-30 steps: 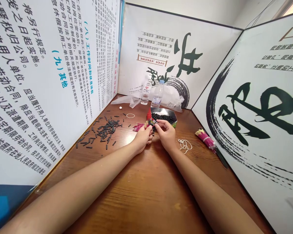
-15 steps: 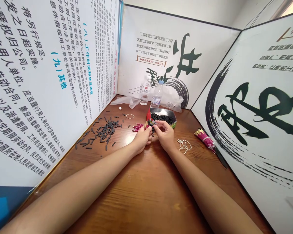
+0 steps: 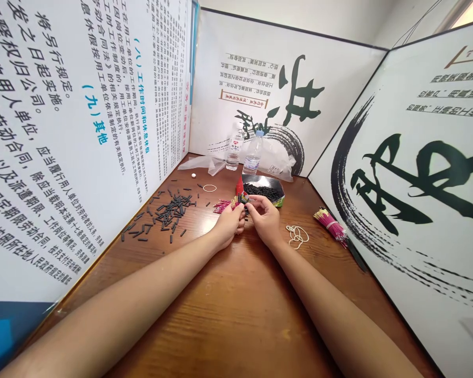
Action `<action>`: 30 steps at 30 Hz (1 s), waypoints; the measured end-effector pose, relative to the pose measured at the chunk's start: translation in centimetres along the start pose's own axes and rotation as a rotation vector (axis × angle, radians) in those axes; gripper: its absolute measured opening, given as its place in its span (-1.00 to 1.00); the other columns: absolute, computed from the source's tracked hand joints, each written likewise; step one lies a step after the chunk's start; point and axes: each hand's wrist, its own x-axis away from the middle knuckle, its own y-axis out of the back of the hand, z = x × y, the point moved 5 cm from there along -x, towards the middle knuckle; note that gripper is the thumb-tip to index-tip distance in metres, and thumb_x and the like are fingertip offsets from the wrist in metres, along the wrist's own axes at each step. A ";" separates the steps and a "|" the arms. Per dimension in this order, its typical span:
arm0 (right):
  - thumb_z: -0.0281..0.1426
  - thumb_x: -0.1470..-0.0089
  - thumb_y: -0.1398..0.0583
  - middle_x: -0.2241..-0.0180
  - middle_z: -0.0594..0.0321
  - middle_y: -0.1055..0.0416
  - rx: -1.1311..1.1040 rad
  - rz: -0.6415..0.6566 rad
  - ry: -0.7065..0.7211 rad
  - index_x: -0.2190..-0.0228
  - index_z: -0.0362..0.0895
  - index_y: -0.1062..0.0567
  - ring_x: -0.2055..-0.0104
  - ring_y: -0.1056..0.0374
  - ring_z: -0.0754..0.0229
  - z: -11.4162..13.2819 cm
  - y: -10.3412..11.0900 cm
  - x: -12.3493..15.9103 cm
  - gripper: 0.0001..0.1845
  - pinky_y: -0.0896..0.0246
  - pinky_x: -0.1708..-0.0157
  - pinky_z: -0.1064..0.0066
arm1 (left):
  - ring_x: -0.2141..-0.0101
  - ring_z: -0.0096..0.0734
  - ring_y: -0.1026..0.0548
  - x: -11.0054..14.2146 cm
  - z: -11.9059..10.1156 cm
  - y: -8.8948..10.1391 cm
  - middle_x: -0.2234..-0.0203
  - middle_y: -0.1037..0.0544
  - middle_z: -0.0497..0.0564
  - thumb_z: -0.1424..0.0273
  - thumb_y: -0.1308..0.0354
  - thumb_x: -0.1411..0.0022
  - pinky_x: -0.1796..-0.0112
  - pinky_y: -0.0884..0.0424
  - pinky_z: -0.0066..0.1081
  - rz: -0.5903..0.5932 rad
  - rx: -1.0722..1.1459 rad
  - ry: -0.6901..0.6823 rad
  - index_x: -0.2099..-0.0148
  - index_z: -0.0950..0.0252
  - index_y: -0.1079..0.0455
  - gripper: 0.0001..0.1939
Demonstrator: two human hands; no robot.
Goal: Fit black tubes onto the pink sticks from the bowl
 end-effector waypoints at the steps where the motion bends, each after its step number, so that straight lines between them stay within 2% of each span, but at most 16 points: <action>1: -0.28 -0.03 -0.23 0.40 0.23 -0.51 -0.004 -0.011 0.001 0.21 -0.13 -0.47 0.38 -0.41 0.20 -0.1 0.1 0.0 -0.73 -0.33 0.31 0.35 | 0.75 -0.74 0.02 0.0 0.0 0.0 0.62 -0.13 -0.25 0.30 -0.11 -0.21 0.72 0.16 -0.63 0.004 0.011 0.004 0.32 0.23 -0.07 -0.77; 8: -0.27 -0.08 -0.18 0.38 0.21 -0.47 -0.002 -0.117 0.003 0.27 -0.14 -0.45 0.34 -0.38 0.19 -0.4 0.8 -0.3 -0.79 -0.30 0.31 0.36 | 0.76 -0.72 0.00 0.1 -0.2 -0.1 0.63 -0.14 -0.20 0.39 -0.04 -0.17 0.73 0.16 -0.61 0.049 0.094 0.049 0.39 0.26 -0.11 -0.85; 14: -0.31 -0.11 -0.14 0.33 0.18 -0.49 -0.003 -0.083 0.038 0.28 -0.14 -0.45 0.28 -0.41 0.17 -0.4 0.6 -0.2 -0.82 -0.32 0.23 0.33 | 0.77 -0.71 0.03 0.1 -0.1 -0.2 0.67 -0.12 -0.21 0.42 -0.01 -0.13 0.73 0.18 -0.61 0.075 0.085 0.086 0.38 0.27 -0.14 -0.91; 17: -0.35 -0.11 -0.12 0.32 0.19 -0.48 0.033 -0.041 0.075 0.24 -0.14 -0.45 0.27 -0.40 0.18 -0.3 0.4 -0.2 -0.82 -0.31 0.21 0.33 | 0.77 -0.70 0.04 0.1 -0.2 -0.1 0.69 -0.11 -0.24 0.40 -0.05 -0.10 0.72 0.18 -0.61 0.048 0.067 0.079 0.37 0.24 -0.10 -0.87; 22: -0.44 -0.12 -0.09 0.33 0.21 -0.45 0.114 -0.058 0.210 0.24 -0.12 -0.45 0.29 -0.38 0.20 1.5 0.6 0.3 -0.83 -0.30 0.25 0.35 | 0.76 -0.69 0.03 0.0 -0.1 0.1 0.69 -0.12 -0.24 0.37 -0.07 -0.08 0.70 0.18 -0.61 -0.001 0.054 0.072 0.38 0.22 -0.03 -0.79; 26: -0.52 -0.08 -0.08 0.35 0.22 -0.43 0.233 0.063 0.370 0.25 -0.10 -0.48 0.34 -0.35 0.21 3.4 -0.1 0.9 -0.77 -0.27 0.29 0.36 | 0.76 -0.68 -0.01 -0.1 0.1 0.2 0.68 -0.16 -0.22 0.39 -0.06 -0.05 0.70 0.15 -0.59 -0.013 0.055 0.043 0.38 0.22 -0.05 -0.82; 30: -0.55 -0.05 -0.07 0.38 0.23 -0.43 0.289 0.135 0.372 0.26 -0.11 -0.51 0.38 -0.33 0.22 3.4 -0.4 1.0 -0.73 -0.26 0.33 0.38 | 0.75 -0.68 -0.02 0.0 0.0 0.2 0.65 -0.19 -0.20 0.42 -0.02 -0.02 0.70 0.15 -0.58 -0.037 0.038 -0.001 0.38 0.24 -0.08 -0.87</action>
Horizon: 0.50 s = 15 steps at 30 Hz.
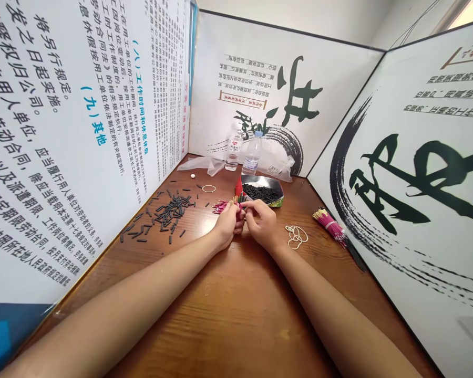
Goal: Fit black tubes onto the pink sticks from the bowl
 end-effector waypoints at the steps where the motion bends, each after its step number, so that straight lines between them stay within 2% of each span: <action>1: -0.55 -0.06 -0.07 0.38 0.23 -0.44 0.005 -0.001 -0.013 0.27 -0.11 -0.52 0.37 -0.33 0.22 -0.2 0.0 0.0 -0.73 -0.26 0.33 0.38 | 0.75 -0.68 -0.02 0.0 0.0 0.0 0.64 -0.20 -0.20 0.42 -0.01 -0.02 0.70 0.15 -0.58 0.001 -0.003 -0.002 0.38 0.24 -0.09 -0.88; 5: -0.54 -0.07 -0.06 0.38 0.22 -0.45 0.006 -0.005 -0.066 0.28 -0.11 -0.53 0.36 -0.36 0.21 -0.9 0.0 0.0 -0.73 -0.28 0.32 0.38 | 0.75 -0.68 -0.04 0.0 -0.1 -0.1 0.62 -0.23 -0.18 0.44 0.01 -0.06 0.69 0.14 -0.59 -0.009 0.002 -0.008 0.38 0.24 -0.09 -0.91; 10: -0.51 -0.06 -0.07 0.39 0.25 -0.43 -0.029 0.014 -0.082 0.06 -0.11 -0.47 0.39 -0.34 0.22 -1.2 -0.3 0.1 -0.60 -0.31 0.29 0.36 | 0.75 -0.66 -0.02 0.0 0.2 -0.2 0.66 -0.17 -0.22 0.48 0.01 -0.09 0.68 0.13 -0.58 -0.040 -0.084 -0.003 0.32 0.21 -0.09 -0.88; 15: -0.51 -0.06 -0.04 0.35 0.21 -0.45 -0.024 0.017 -0.082 0.03 -0.12 -0.46 0.36 -0.35 0.21 -1.5 -0.5 0.1 -0.56 -0.30 0.27 0.35 | 0.72 -0.68 -0.05 0.6 0.0 -0.9 0.65 -0.19 -0.22 0.58 0.04 -0.10 0.64 0.01 -0.59 -0.053 -0.223 -0.049 0.26 0.21 -0.16 -0.82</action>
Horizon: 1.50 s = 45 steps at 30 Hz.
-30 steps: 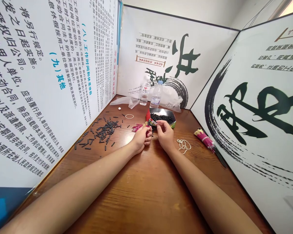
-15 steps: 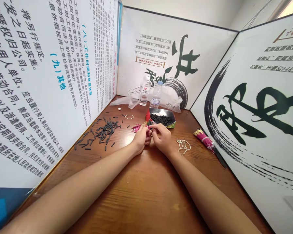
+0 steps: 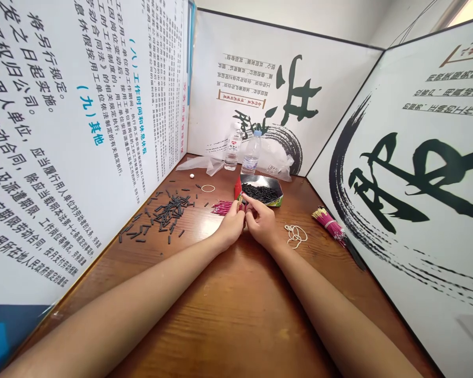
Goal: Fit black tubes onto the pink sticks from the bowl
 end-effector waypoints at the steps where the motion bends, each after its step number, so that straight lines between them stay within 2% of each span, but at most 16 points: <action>1: -0.51 -0.06 -0.04 0.36 0.21 -0.45 -0.010 -0.005 -0.005 0.04 -0.12 -0.47 0.38 -0.34 0.21 0.0 0.0 0.0 -0.57 -0.30 0.29 0.36 | 0.72 -0.68 -0.05 0.1 -0.1 -0.1 0.65 -0.19 -0.22 0.59 0.04 -0.10 0.63 0.00 -0.59 0.003 -0.005 -0.005 0.25 0.21 -0.16 -0.81; 7: -0.51 -0.02 -0.07 0.50 0.34 -0.34 -0.135 -0.057 -0.092 0.17 -0.12 -0.44 0.49 -0.27 0.28 0.3 0.5 -0.1 -0.69 -0.23 0.43 0.45 | 0.75 -0.66 0.00 -0.2 0.2 0.1 0.67 -0.13 -0.23 0.53 0.02 -0.08 0.67 0.14 -0.58 0.048 0.055 0.048 0.28 0.19 -0.10 -0.83; 13: -0.47 -0.04 -0.08 0.50 0.35 -0.32 -0.152 -0.093 -0.139 0.22 -0.13 -0.42 0.48 -0.26 0.29 -0.2 0.7 0.0 -0.78 -0.19 0.45 0.46 | 0.74 -0.69 -0.03 -0.6 0.2 0.7 0.60 -0.23 -0.20 0.41 -0.02 -0.08 0.68 0.17 -0.61 0.055 0.202 0.045 0.31 0.20 -0.07 -0.85; 19: -0.44 -0.05 -0.08 0.50 0.33 -0.34 -0.158 -0.093 -0.159 0.19 -0.14 -0.44 0.47 -0.27 0.27 -0.5 0.6 0.0 -0.74 -0.21 0.42 0.44 | 0.73 -0.71 -0.04 -0.3 -0.2 0.6 0.58 -0.24 -0.20 0.42 -0.07 -0.06 0.68 0.18 -0.63 0.071 0.213 0.038 0.32 0.21 -0.08 -0.82; 28: -0.44 -0.06 -0.08 0.47 0.29 -0.40 -0.124 -0.095 -0.163 0.17 -0.13 -0.50 0.49 -0.27 0.28 -0.8 0.6 0.1 -0.69 -0.23 0.44 0.43 | 0.73 -0.73 -0.05 -0.6 -0.2 1.1 0.58 -0.26 -0.23 0.43 -0.13 -0.03 0.68 0.17 -0.63 0.030 0.193 0.038 0.29 0.19 -0.04 -0.72; 34: -0.40 -0.08 -0.12 0.34 0.20 -0.48 -0.203 -0.230 -0.185 0.15 -0.12 -0.48 0.32 -0.39 0.21 -1.1 1.0 0.0 -0.72 -0.33 0.27 0.36 | 0.74 -0.72 -0.04 -0.6 -0.4 1.1 0.62 -0.23 -0.25 0.42 -0.16 -0.01 0.68 0.18 -0.63 0.057 0.214 0.051 0.26 0.19 -0.07 -0.70; 38: -0.34 -0.08 -0.16 0.28 0.14 -0.53 -0.372 -0.289 -0.294 0.15 -0.14 -0.44 0.22 -0.45 0.16 -1.8 0.9 -0.2 -0.73 -0.35 0.16 0.28 | 0.73 -0.73 -0.03 -0.6 -0.4 1.0 0.63 -0.20 -0.24 0.41 -0.16 -0.01 0.69 0.18 -0.63 0.066 0.214 0.069 0.32 0.22 -0.09 -0.74; 42: -0.29 -0.03 -0.21 0.28 0.11 -0.55 -0.477 -0.303 -0.413 0.18 -0.15 -0.44 0.23 -0.47 0.13 -2.8 0.5 -0.3 -0.70 -0.38 0.17 0.25 | 0.73 -0.75 -0.01 -0.6 -0.2 1.0 0.62 -0.19 -0.23 0.40 -0.16 -0.02 0.70 0.18 -0.63 0.072 0.176 0.072 0.38 0.24 -0.08 -0.75; 45: -0.26 0.00 -0.24 0.30 0.12 -0.55 -0.485 -0.308 -0.428 0.23 -0.15 -0.45 0.26 -0.47 0.14 -3.2 0.4 -0.2 -0.70 -0.38 0.21 0.27 | 0.73 -0.76 0.01 -0.7 -0.2 0.9 0.63 -0.16 -0.23 0.40 -0.15 -0.04 0.70 0.20 -0.62 0.086 0.130 0.068 0.40 0.25 -0.06 -0.74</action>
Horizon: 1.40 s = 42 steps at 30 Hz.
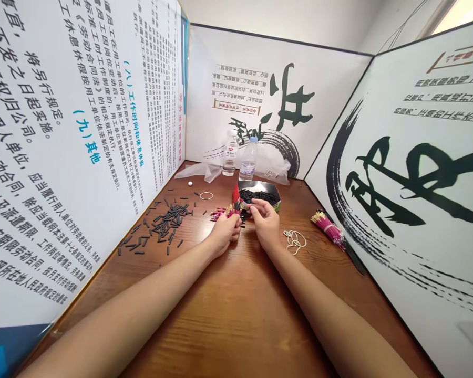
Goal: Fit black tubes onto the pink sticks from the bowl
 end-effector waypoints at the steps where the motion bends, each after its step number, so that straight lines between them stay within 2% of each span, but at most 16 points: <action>1: -0.25 0.01 -0.24 0.31 0.13 -0.54 0.011 -0.007 0.008 0.25 -0.15 -0.45 0.27 -0.47 0.14 -0.1 0.1 -0.1 -0.71 -0.38 0.22 0.27 | 0.74 -0.76 0.01 0.0 0.0 0.0 0.63 -0.15 -0.23 0.40 -0.15 -0.05 0.70 0.20 -0.62 0.002 -0.012 -0.001 0.41 0.25 -0.05 -0.74; 6: -0.21 0.04 -0.27 0.40 0.18 -0.52 0.047 -0.055 -0.002 0.31 -0.13 -0.43 0.38 -0.44 0.17 -0.2 0.6 -0.3 -0.71 -0.39 0.35 0.32 | 0.74 -0.76 0.02 0.1 0.0 -0.1 0.63 -0.15 -0.23 0.40 -0.15 -0.04 0.70 0.21 -0.61 0.015 -0.053 -0.011 0.42 0.24 -0.05 -0.74; 10: -0.21 0.04 -0.27 0.39 0.19 -0.52 0.001 -0.034 -0.015 0.32 -0.12 -0.43 0.36 -0.45 0.17 0.0 0.3 -0.3 -0.72 -0.39 0.39 0.35 | 0.73 -0.75 0.04 0.1 0.0 -0.3 0.65 -0.10 -0.25 0.44 -0.14 -0.01 0.69 0.21 -0.60 0.049 -0.084 -0.024 0.43 0.24 -0.04 -0.74; 20: -0.20 0.02 -0.25 0.36 0.15 -0.53 0.019 -0.018 0.011 0.35 -0.12 -0.43 0.35 -0.44 0.17 0.4 0.0 0.0 -0.74 -0.39 0.38 0.34 | 0.73 -0.74 0.07 0.1 0.0 -0.4 0.66 -0.06 -0.27 0.45 -0.17 0.00 0.68 0.21 -0.59 0.074 -0.100 0.002 0.40 0.23 -0.05 -0.73; 26: -0.20 0.04 -0.26 0.39 0.19 -0.50 0.021 0.034 0.008 0.37 -0.12 -0.43 0.37 -0.42 0.19 0.2 -0.4 0.1 -0.74 -0.39 0.33 0.33 | 0.72 -0.73 0.06 0.2 0.0 -0.4 0.65 -0.07 -0.26 0.44 -0.16 -0.03 0.68 0.21 -0.58 0.067 -0.099 -0.009 0.39 0.23 -0.07 -0.74; 34: -0.27 0.06 -0.28 0.41 0.22 -0.51 -0.001 0.125 -0.024 0.26 -0.12 -0.42 0.36 -0.44 0.18 0.0 -1.0 0.5 -0.69 -0.37 0.29 0.32 | 0.73 -0.72 0.06 0.0 0.0 -0.2 0.66 -0.07 -0.25 0.42 -0.14 -0.07 0.69 0.21 -0.59 0.049 -0.096 -0.020 0.39 0.23 -0.08 -0.78; 42: -0.30 0.06 -0.29 0.41 0.23 -0.50 0.000 0.132 -0.009 0.27 -0.14 -0.44 0.36 -0.43 0.20 0.2 -1.1 0.7 -0.72 -0.35 0.29 0.35 | 0.73 -0.72 0.04 -0.1 0.2 0.0 0.65 -0.10 -0.25 0.37 -0.17 -0.09 0.69 0.19 -0.60 0.032 -0.068 -0.028 0.37 0.23 -0.06 -0.73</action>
